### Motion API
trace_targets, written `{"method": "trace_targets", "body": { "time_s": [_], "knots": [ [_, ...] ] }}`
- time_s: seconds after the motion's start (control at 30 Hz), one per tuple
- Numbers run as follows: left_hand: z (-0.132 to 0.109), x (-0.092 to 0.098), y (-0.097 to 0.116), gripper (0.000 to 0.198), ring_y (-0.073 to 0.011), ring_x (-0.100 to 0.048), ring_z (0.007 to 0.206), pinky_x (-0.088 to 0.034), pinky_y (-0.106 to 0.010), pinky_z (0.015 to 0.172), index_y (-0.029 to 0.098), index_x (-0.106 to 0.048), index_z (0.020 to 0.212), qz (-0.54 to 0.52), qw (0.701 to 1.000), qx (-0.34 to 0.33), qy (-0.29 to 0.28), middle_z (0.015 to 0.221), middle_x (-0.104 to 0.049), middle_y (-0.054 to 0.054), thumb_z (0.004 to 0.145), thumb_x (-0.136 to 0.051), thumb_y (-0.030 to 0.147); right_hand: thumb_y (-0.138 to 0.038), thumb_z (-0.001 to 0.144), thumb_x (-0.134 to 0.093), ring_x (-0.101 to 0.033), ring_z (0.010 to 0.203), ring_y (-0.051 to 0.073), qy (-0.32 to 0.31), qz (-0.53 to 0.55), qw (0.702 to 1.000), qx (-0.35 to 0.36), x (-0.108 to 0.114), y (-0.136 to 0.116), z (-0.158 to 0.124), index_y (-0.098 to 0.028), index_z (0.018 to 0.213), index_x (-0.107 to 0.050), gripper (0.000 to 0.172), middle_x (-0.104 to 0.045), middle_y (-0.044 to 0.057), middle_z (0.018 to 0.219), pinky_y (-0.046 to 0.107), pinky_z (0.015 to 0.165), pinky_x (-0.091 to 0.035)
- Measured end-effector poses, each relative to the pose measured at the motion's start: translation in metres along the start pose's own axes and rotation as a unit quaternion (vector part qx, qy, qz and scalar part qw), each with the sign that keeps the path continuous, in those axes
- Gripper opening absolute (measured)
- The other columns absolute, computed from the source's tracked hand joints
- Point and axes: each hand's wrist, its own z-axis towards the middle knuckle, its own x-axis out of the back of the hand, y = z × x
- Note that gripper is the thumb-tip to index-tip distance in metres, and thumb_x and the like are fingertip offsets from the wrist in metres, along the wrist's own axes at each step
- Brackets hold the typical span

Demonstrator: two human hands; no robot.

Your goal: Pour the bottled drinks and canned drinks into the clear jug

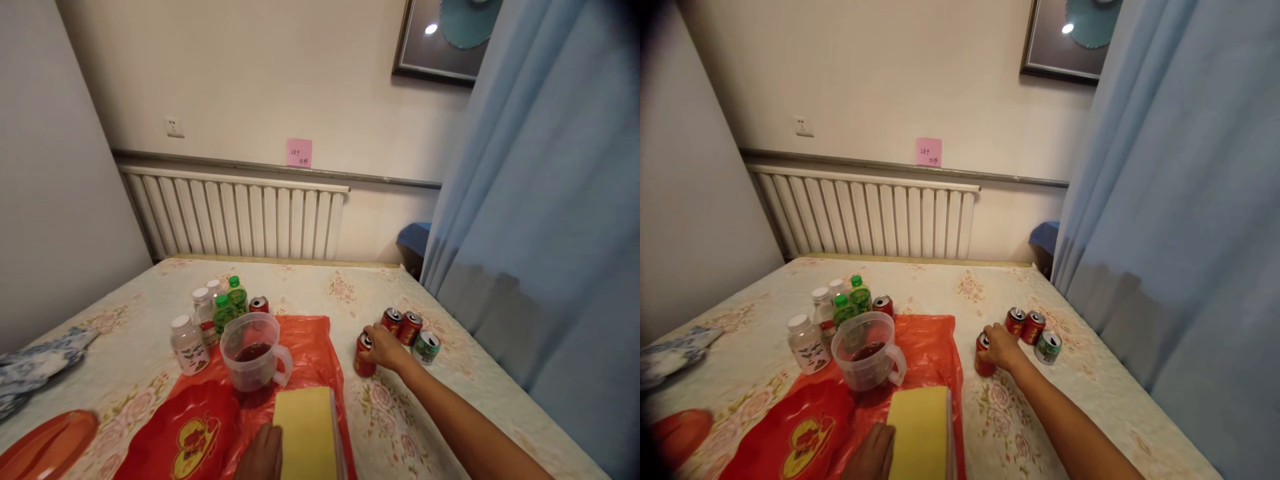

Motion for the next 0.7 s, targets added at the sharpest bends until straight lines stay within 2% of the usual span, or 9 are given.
{"method": "trace_targets", "body": {
  "time_s": [0.17, 0.23, 0.3, 0.37, 0.43, 0.57, 0.7],
  "knots": [
    [0.002, 0.006, 0.008, 0.028, -0.0176, -0.067, 0.086, -0.052, -0.029, 0.078, 0.024, -0.060, 0.096, 0.019, 0.998, 0.032, -0.051, 0.093, -0.067, -0.003, 0.097, -0.034, 0.016, -0.035, 0.063, -0.077, -0.059, 0.105, 0.029, 0.030, 0.089, 0.995, -0.025, -0.020, -0.010, -0.023, -0.016, 0.101, -0.067, 0.044, -0.065, 0.013, 0.105, 0.035, 0.090, -0.043],
    [0.003, 0.008, 0.011, 0.028, -0.0180, -0.066, 0.088, -0.052, -0.030, 0.080, 0.024, -0.060, 0.096, 0.021, 0.997, 0.040, -0.066, 0.095, -0.067, -0.004, 0.097, -0.033, 0.017, -0.033, 0.060, -0.079, -0.057, 0.113, 0.032, 0.051, 0.137, 0.988, -0.041, -0.030, -0.008, -0.028, -0.016, 0.112, -0.065, 0.057, -0.065, 0.015, 0.113, 0.038, 0.097, -0.042],
    [0.003, 0.009, 0.011, 0.028, -0.0189, -0.066, 0.093, -0.052, -0.031, 0.083, 0.024, -0.061, 0.099, 0.024, 0.996, 0.044, -0.071, 0.098, -0.068, -0.005, 0.097, -0.034, 0.018, -0.030, 0.057, -0.080, -0.055, 0.122, 0.032, 0.077, 0.193, 0.976, -0.063, -0.041, -0.004, -0.033, -0.016, 0.128, -0.056, 0.076, -0.062, 0.016, 0.125, 0.041, 0.104, -0.040],
    [0.002, 0.009, 0.012, 0.027, -0.0199, -0.066, 0.099, -0.051, -0.032, 0.087, 0.024, -0.060, 0.104, 0.027, 0.996, 0.046, -0.073, 0.103, -0.068, -0.006, 0.097, -0.035, 0.018, -0.028, 0.058, -0.078, -0.056, 0.123, 0.031, 0.097, 0.252, 0.959, -0.088, -0.055, 0.000, -0.039, -0.015, 0.138, -0.047, 0.087, -0.061, 0.015, 0.132, 0.041, 0.105, -0.042],
    [0.003, 0.011, 0.013, 0.027, -0.0201, -0.065, 0.099, -0.051, -0.033, 0.087, 0.024, -0.061, 0.104, 0.029, 0.995, 0.052, -0.080, 0.104, -0.068, -0.006, 0.097, -0.035, 0.018, -0.027, 0.059, -0.076, -0.063, 0.115, 0.029, 0.105, 0.310, 0.939, -0.103, -0.071, 0.002, -0.047, -0.015, 0.137, -0.046, 0.085, -0.065, 0.013, 0.127, 0.039, 0.099, -0.049],
    [0.005, 0.016, 0.017, 0.029, -0.0195, -0.064, 0.096, -0.049, -0.032, 0.087, 0.024, -0.060, 0.098, 0.019, 0.993, 0.065, -0.101, 0.100, -0.067, -0.005, 0.097, -0.032, 0.017, -0.027, 0.056, -0.075, -0.072, 0.095, 0.027, 0.121, 0.389, 0.907, -0.108, -0.098, -0.001, -0.058, -0.014, 0.124, -0.058, 0.071, -0.075, 0.009, 0.108, 0.037, 0.085, -0.057],
    [0.005, 0.018, 0.019, 0.028, -0.0188, -0.063, 0.099, -0.048, -0.031, 0.089, 0.024, -0.060, 0.099, 0.007, 0.990, 0.078, -0.115, 0.104, -0.067, -0.006, 0.097, -0.032, 0.017, -0.032, 0.056, -0.076, -0.072, 0.088, 0.030, 0.160, 0.412, 0.889, -0.116, -0.108, -0.007, -0.057, -0.015, 0.111, -0.065, 0.058, -0.077, 0.009, 0.098, 0.041, 0.081, -0.058]
  ]
}}
